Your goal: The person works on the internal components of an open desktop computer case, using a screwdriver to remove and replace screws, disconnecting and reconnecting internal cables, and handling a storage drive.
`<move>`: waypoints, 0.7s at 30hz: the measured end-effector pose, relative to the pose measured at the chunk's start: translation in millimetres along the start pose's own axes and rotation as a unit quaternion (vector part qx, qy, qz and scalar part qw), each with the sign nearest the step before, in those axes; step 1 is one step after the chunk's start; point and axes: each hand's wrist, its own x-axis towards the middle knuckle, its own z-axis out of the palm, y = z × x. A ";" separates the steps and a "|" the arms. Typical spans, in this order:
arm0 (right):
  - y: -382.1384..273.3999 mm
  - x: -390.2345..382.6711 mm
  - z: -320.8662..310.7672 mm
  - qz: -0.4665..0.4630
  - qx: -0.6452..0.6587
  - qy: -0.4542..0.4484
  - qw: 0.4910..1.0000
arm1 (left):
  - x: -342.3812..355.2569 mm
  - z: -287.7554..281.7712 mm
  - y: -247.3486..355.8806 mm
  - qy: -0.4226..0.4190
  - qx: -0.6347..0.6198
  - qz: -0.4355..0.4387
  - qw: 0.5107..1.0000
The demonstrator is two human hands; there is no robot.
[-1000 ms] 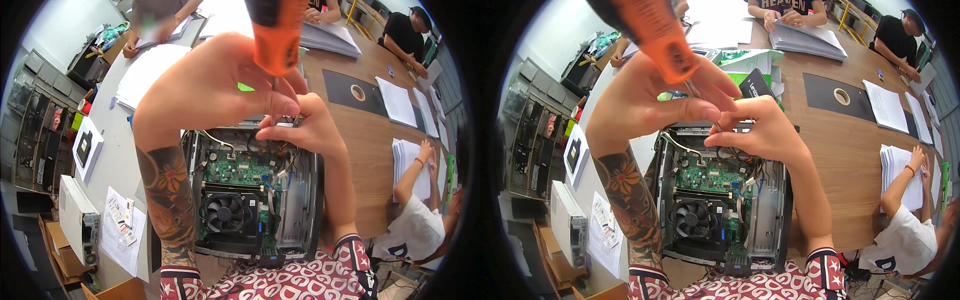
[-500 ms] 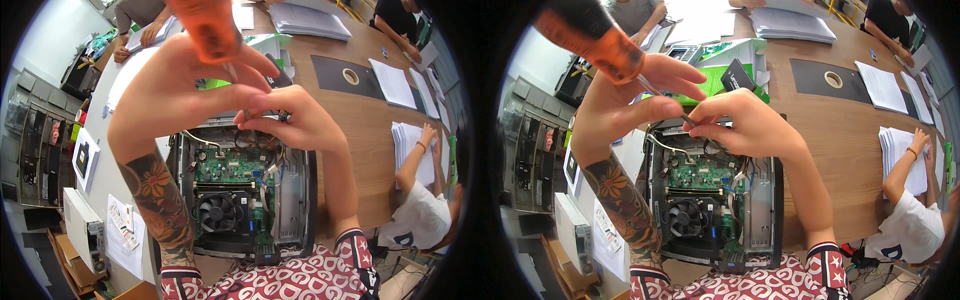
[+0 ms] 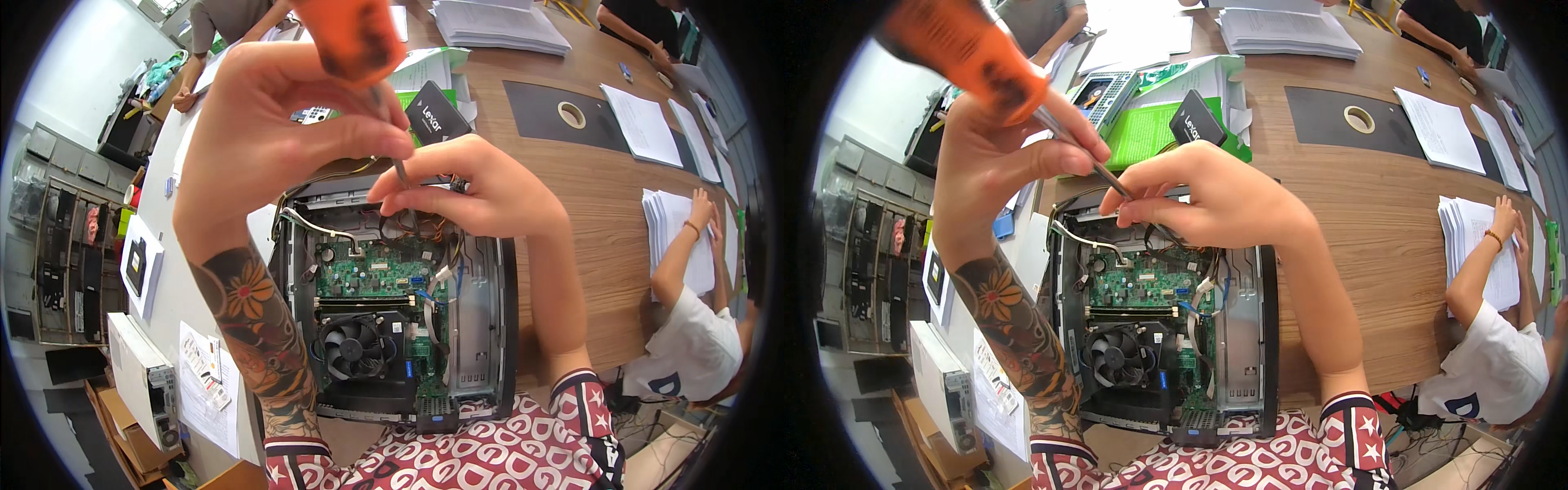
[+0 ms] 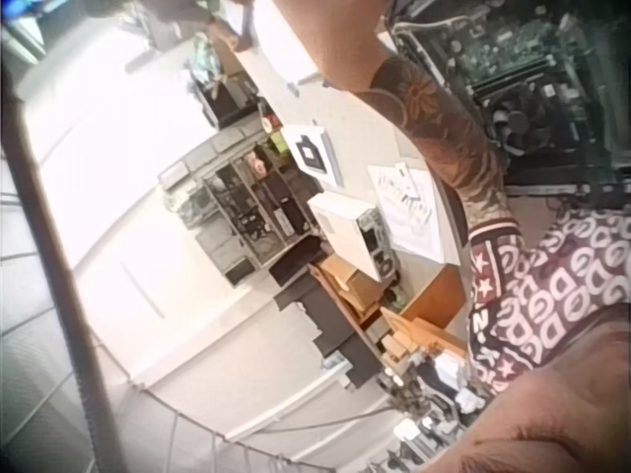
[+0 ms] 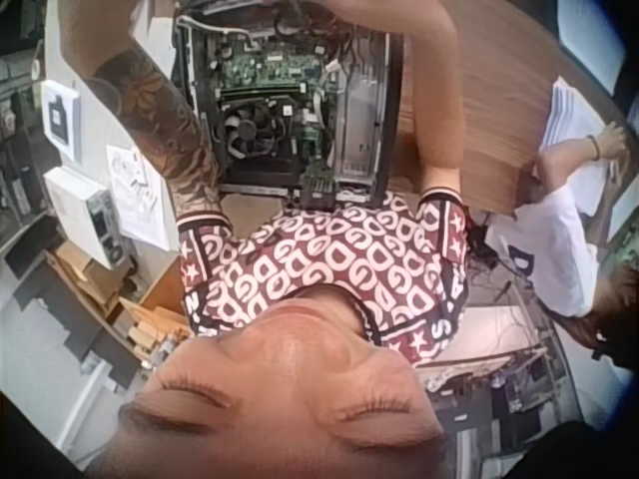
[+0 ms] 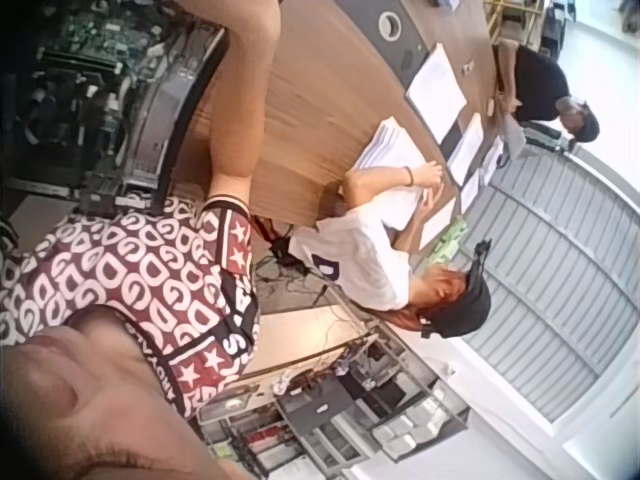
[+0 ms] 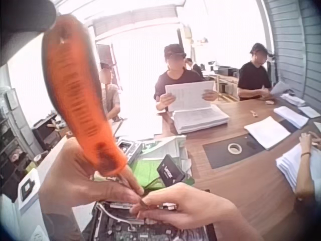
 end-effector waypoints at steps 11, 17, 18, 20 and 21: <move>-7.3 -0.3 -0.6 -0.026 -0.127 0.063 0.990 | 4.8 4.3 -6.0 -0.066 -0.080 0.015 0.994; -16.5 0.1 2.6 -0.035 -0.114 0.069 0.990 | 8.0 4.7 -3.2 -0.041 -0.073 0.014 0.996; -16.2 0.7 0.8 -0.040 -0.117 0.068 0.990 | 8.1 2.6 -2.0 -0.039 -0.069 0.018 0.997; -17.5 1.1 -0.5 -0.012 -0.144 0.067 0.987 | 4.8 0.1 3.2 -0.020 -0.055 -0.008 0.998; -18.1 0.7 -0.2 -0.014 -0.148 0.067 0.987 | 5.1 -1.3 2.6 -0.023 -0.045 0.000 0.999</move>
